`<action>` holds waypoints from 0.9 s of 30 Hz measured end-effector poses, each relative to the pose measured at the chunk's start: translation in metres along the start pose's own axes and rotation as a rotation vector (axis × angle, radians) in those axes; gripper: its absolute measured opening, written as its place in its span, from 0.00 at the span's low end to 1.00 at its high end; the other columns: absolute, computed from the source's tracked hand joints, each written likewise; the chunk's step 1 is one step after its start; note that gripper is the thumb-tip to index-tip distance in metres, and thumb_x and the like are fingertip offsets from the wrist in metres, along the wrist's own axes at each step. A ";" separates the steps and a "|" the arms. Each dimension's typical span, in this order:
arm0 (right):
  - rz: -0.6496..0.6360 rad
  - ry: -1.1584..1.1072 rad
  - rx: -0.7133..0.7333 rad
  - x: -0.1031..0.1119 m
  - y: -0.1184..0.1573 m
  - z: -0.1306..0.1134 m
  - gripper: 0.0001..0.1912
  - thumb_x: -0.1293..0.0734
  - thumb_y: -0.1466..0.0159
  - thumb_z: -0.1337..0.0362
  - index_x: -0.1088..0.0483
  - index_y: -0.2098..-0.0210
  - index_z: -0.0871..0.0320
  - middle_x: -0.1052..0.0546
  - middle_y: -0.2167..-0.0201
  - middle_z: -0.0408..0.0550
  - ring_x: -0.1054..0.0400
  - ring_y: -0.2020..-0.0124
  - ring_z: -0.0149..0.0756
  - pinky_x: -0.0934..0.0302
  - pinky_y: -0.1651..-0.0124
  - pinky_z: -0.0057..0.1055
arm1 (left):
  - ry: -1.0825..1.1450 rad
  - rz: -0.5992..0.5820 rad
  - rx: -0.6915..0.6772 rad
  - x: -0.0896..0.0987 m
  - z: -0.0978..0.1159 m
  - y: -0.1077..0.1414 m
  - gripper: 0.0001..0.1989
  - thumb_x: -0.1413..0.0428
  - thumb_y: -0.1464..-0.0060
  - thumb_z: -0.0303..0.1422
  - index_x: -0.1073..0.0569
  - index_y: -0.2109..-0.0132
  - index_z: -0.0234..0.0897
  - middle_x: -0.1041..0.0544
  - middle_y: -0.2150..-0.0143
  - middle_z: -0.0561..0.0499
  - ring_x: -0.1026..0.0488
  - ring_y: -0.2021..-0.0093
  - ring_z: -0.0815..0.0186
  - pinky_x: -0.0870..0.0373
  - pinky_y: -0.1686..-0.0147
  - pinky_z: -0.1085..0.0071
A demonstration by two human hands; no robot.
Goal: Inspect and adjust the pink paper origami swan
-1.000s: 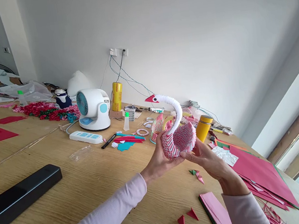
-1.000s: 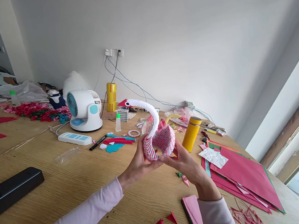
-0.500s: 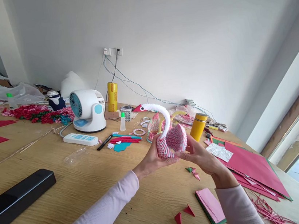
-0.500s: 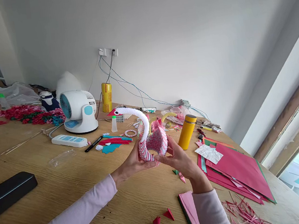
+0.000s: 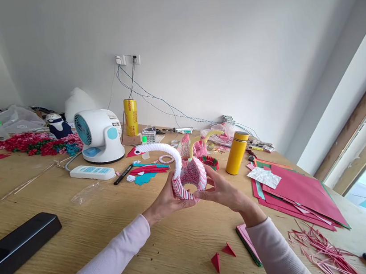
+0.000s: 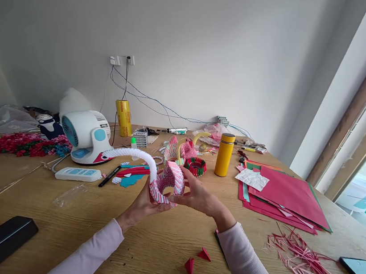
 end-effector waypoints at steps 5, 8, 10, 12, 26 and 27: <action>-0.055 -0.038 0.009 -0.008 -0.005 0.016 0.44 0.26 0.43 0.57 0.48 0.33 0.44 0.36 0.36 0.49 0.38 0.40 0.47 0.30 0.53 0.37 | -0.035 0.035 0.025 0.009 -0.007 0.010 0.46 0.29 0.59 0.35 0.43 0.37 0.44 0.38 0.36 0.41 0.39 0.36 0.49 0.41 0.37 0.51; -0.055 -0.040 -0.005 -0.010 -0.006 0.025 0.44 0.25 0.44 0.57 0.47 0.33 0.46 0.34 0.38 0.50 0.38 0.40 0.47 0.30 0.52 0.37 | -0.039 0.043 0.051 0.011 -0.008 0.015 0.44 0.29 0.58 0.35 0.42 0.38 0.44 0.37 0.37 0.41 0.39 0.36 0.50 0.41 0.37 0.51; -0.056 -0.041 -0.016 -0.012 -0.007 0.029 0.44 0.25 0.44 0.57 0.46 0.34 0.46 0.33 0.38 0.50 0.38 0.40 0.47 0.31 0.52 0.37 | -0.040 0.038 0.062 0.011 -0.008 0.018 0.43 0.30 0.57 0.35 0.43 0.38 0.44 0.37 0.38 0.41 0.38 0.37 0.50 0.40 0.39 0.51; -0.063 -0.044 -0.020 -0.014 -0.007 0.032 0.43 0.25 0.44 0.56 0.46 0.34 0.45 0.33 0.38 0.50 0.37 0.41 0.47 0.31 0.52 0.37 | -0.049 0.036 0.067 0.010 -0.007 0.020 0.42 0.30 0.57 0.35 0.43 0.39 0.43 0.37 0.38 0.41 0.38 0.37 0.50 0.38 0.40 0.51; 0.060 -0.002 0.036 -0.014 -0.015 0.063 0.32 0.30 0.40 0.55 0.38 0.39 0.53 0.28 0.43 0.50 0.34 0.44 0.45 0.41 0.40 0.45 | -0.092 0.153 0.108 -0.006 -0.046 0.039 0.53 0.32 0.57 0.39 0.56 0.32 0.46 0.48 0.32 0.41 0.45 0.32 0.46 0.42 0.36 0.48; 0.073 -0.005 0.027 -0.013 -0.014 0.064 0.32 0.31 0.40 0.55 0.38 0.38 0.53 0.28 0.43 0.51 0.34 0.43 0.45 0.42 0.39 0.45 | -0.129 0.144 0.113 -0.007 -0.046 0.041 0.52 0.32 0.57 0.40 0.54 0.32 0.47 0.47 0.32 0.41 0.45 0.32 0.46 0.42 0.35 0.48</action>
Point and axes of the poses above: each hand's wrist, its own y-axis away from the middle knuckle, its own x-axis out of the back of the hand, z = x × y, the point moved 2 cm from there along -y, towards the middle knuckle
